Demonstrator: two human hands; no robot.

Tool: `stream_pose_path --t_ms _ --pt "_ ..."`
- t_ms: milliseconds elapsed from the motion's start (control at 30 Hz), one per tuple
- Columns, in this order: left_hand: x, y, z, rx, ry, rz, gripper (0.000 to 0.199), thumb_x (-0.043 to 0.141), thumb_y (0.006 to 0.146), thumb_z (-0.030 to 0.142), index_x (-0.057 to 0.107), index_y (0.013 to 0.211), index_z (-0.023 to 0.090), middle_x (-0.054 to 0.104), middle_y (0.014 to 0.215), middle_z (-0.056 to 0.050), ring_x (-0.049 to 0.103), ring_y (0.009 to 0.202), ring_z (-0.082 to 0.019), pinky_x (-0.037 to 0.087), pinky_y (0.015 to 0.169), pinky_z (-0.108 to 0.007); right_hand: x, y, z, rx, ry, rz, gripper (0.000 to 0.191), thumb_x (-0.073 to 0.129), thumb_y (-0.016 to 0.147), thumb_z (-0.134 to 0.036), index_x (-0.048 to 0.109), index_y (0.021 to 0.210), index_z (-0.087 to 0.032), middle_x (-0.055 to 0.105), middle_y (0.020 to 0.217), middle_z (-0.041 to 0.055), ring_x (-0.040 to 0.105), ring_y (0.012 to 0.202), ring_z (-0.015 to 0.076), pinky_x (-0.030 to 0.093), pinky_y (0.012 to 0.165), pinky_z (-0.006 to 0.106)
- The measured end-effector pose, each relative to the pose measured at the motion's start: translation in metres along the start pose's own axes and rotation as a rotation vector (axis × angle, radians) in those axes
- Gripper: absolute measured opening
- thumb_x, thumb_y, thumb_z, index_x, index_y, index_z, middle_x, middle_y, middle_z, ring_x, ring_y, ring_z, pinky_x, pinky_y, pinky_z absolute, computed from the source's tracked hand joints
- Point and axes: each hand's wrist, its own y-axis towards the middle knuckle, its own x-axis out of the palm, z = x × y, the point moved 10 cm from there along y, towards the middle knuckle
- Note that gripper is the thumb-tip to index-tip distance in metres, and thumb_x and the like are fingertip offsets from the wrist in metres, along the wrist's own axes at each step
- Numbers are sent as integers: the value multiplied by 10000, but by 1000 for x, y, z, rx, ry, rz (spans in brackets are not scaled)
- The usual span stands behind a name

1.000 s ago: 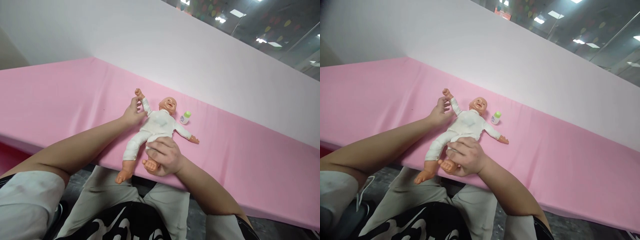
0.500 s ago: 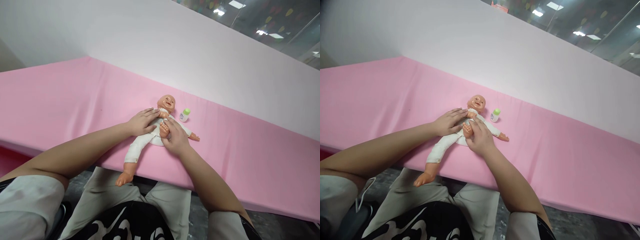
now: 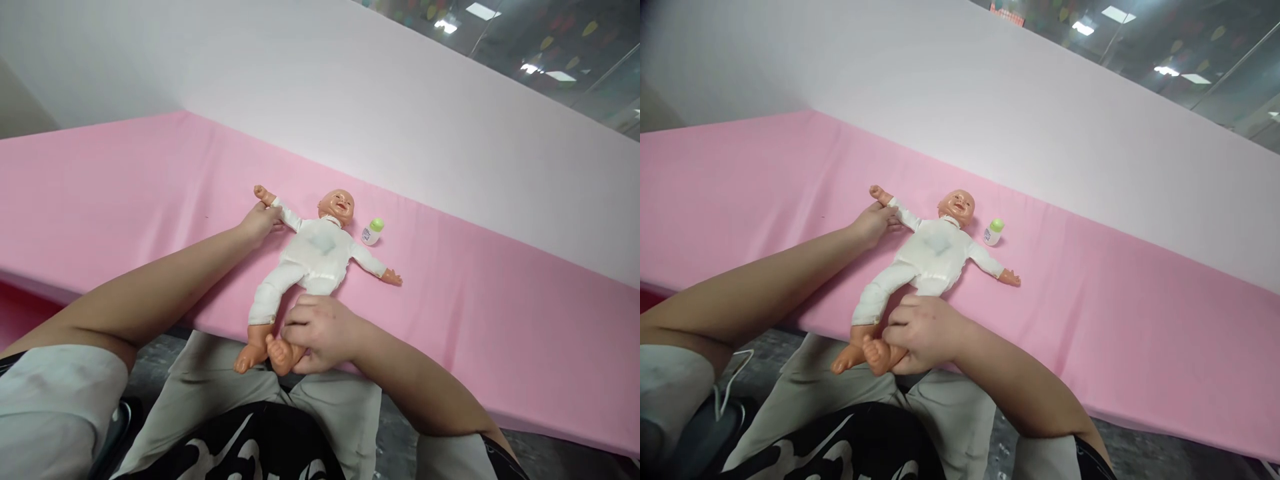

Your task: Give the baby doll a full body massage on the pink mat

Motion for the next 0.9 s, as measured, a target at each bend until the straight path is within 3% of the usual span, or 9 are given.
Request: stream_pose_path --t_ms 100,200,300,400,467,600,700,767,900 --pt "-4 4 -13 -124 -175 3 417 543 993 446 531 1313 180 731 1217 -185 768 1030 -265 636 884 -416 16 4 -17 -108 -3 -30 214 615 926 -368 692 822 -197 663 788 22 542 718 171 520 752 346" --pt "-12 -3 -4 -71 -157 63 388 606 964 447 576 1262 201 739 1214 -156 760 1023 -273 630 884 -427 6 4 -23 -151 -61 95 269 605 969 -418 726 929 -181 704 856 39 555 721 172 507 701 346" --pt "-5 -19 31 188 169 36 449 571 991 474 590 1364 224 749 1259 -113 739 1100 -295 593 969 -444 -23 -2 -23 -128 -195 302 325 634 978 -485 746 1082 -197 762 1064 71 646 903 210 540 753 366" --pt "23 -40 63 478 514 -65 607 522 1021 475 478 1576 235 693 1429 -94 674 1267 -313 524 1099 -451 -53 -13 -14 -35 -324 485 310 692 958 -490 736 1163 -261 752 1247 58 655 1163 256 581 904 396" --pt "41 -51 73 605 677 -113 629 483 1045 476 447 1621 227 620 1539 -96 606 1375 -309 469 1174 -447 -65 -20 0 59 -380 551 340 730 936 -471 720 1213 -274 734 1300 73 635 1254 283 580 996 428" --pt "62 -58 74 745 828 -166 561 397 1091 430 510 1597 215 588 1576 -103 559 1431 -296 405 1239 -452 -68 -31 52 353 -391 508 433 731 927 -385 667 1335 -256 668 1421 138 579 1372 354 526 1119 540" --pt "67 -60 73 806 849 -180 536 380 1096 394 538 1581 229 606 1553 -110 560 1428 -304 402 1239 -474 -61 -36 84 505 -285 416 483 688 947 -353 620 1403 -209 605 1512 172 578 1381 347 506 1155 569" --pt "66 -59 72 798 831 -188 528 395 1088 382 544 1574 239 617 1537 -110 574 1410 -306 422 1220 -475 -57 -35 89 513 -239 382 527 687 937 -376 603 1422 -186 578 1542 189 569 1397 347 488 1176 583" --pt "54 -54 71 697 684 -160 518 480 1046 406 562 1529 236 654 1480 -102 614 1348 -309 467 1168 -458 -56 -28 71 423 -272 376 520 730 913 -459 657 1365 -211 639 1484 162 541 1426 369 458 1197 584"
